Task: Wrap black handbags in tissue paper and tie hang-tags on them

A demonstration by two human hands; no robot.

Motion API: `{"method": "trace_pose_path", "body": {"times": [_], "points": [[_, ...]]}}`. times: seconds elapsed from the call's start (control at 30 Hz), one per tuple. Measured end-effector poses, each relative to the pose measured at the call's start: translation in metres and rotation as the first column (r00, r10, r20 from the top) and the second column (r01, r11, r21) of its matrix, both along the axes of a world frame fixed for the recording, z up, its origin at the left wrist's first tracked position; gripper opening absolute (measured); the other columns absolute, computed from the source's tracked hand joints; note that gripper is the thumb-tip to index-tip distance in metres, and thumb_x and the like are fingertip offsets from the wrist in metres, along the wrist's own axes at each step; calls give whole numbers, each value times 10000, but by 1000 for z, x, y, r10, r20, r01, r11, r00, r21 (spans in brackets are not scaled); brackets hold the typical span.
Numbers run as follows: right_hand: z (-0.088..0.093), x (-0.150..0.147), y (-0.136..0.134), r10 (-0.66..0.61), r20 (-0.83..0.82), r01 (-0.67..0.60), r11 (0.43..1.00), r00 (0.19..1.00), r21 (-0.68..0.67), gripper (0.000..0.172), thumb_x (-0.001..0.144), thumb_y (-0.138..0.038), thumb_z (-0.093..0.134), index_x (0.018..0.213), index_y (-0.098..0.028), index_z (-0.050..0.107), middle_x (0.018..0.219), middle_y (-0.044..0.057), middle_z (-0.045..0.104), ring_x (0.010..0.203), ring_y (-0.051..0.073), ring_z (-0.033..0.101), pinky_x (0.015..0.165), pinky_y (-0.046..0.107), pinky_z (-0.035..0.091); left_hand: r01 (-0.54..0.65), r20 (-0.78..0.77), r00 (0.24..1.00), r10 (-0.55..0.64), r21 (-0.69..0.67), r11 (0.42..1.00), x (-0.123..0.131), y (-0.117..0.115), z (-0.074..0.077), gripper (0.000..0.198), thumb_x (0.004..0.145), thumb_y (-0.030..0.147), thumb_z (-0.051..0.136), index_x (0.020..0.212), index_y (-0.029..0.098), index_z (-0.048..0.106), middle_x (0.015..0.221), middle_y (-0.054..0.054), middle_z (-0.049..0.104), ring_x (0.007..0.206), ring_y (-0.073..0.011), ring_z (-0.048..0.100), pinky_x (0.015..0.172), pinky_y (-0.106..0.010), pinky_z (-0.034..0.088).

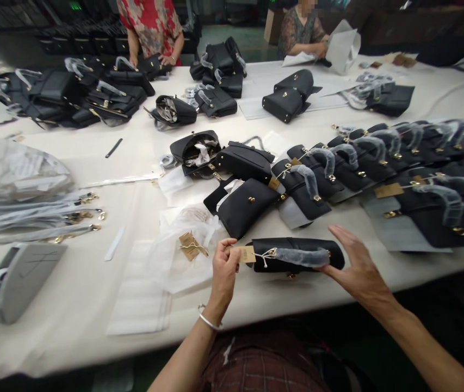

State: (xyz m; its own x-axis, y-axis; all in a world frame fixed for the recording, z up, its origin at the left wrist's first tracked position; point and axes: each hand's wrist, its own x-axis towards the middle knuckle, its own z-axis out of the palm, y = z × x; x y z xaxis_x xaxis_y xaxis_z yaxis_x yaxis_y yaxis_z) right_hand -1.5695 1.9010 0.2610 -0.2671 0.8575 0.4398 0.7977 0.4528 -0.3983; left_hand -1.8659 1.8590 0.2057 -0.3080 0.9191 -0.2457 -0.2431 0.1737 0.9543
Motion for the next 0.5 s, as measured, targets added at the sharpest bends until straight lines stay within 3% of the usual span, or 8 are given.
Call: {"method": "trace_pose_path", "body": {"times": [0.07, 0.13, 0.27, 0.3, 0.33, 0.4, 0.43, 0.5], "points": [[-4, -1, 18, 234, 90, -225, 969, 968, -104, 611, 848, -472, 667, 1387, -239, 499, 1351, 119, 594, 1293, 322, 508, 1127, 521, 371, 30, -196, 981, -2, 141, 990, 2, -3, 22, 226, 889, 318, 570, 1071, 187, 536, 648, 69, 475, 546, -80, 456, 525, -186, 393], [-9, -5, 28, 380, 122, -355, 917, 917, -184, 448, 875, -359, 645, 1308, -266, 574, 1280, 79, 653, 1237, 286, 566, 1088, 497, 435, 101, -446, 892, 69, 345, 933, 7, -5, 49, 190, 900, 241, 573, 1086, 199, 564, 765, 29, 576, 596, -77, 507, 583, -193, 438], [-21, -12, 30, 404, 109, -383, 908, 908, -171, 332, 907, -227, 557, 1229, -255, 633, 1221, 62, 694, 1115, 241, 652, 962, 430, 548, 499, -721, 687, 93, 561, 661, 20, -8, 84, 313, 878, 100, 568, 1163, 229, 568, 850, 1, 670, 652, -89, 575, 661, -216, 484], [-23, -11, 29, 407, 107, -388, 907, 907, -165, 341, 914, -207, 534, 1239, -250, 629, 1225, 63, 693, 1111, 234, 656, 950, 418, 556, 490, -714, 693, 94, 563, 665, 22, -9, 83, 301, 880, 104, 566, 1153, 229, 575, 833, 1, 673, 661, -95, 589, 664, -220, 491], [-24, -10, 29, 416, 102, -398, 903, 904, -159, 351, 921, -184, 507, 1244, -247, 627, 1221, 62, 696, 1111, 228, 658, 945, 409, 560, 386, -665, 738, 114, 555, 737, 20, -9, 78, 266, 889, 133, 566, 1138, 223, 581, 805, 4, 665, 652, -98, 591, 648, -220, 492], [-25, -7, 31, 429, 81, -415, 898, 900, -145, 355, 930, -157, 475, 1237, -238, 633, 1200, 59, 707, 1100, 215, 665, 943, 390, 565, -35, -463, 854, 238, 405, 914, 12, -11, 57, 237, 898, 255, 593, 1127, 202, 571, 727, 27, 618, 579, -91, 556, 573, -207, 471], [-25, -6, 33, 425, 63, -414, 900, 903, -137, 337, 935, -160, 475, 1218, -228, 645, 1177, 60, 717, 1082, 211, 673, 943, 382, 567, -229, -350, 885, 307, 247, 942, 6, -12, 42, 309, 881, 340, 623, 1141, 189, 551, 700, 39, 593, 551, -90, 536, 541, -204, 458], [-22, -2, 35, 382, 14, -377, 917, 924, -129, 286, 946, -192, 486, 1161, -207, 674, 1127, 66, 735, 1038, 206, 691, 943, 364, 570, -338, -176, 928, 327, -35, 940, -4, -16, 12, 498, 800, 506, 679, 1132, 174, 514, 691, 45, 579, 538, -100, 531, 514, -215, 455]]}}
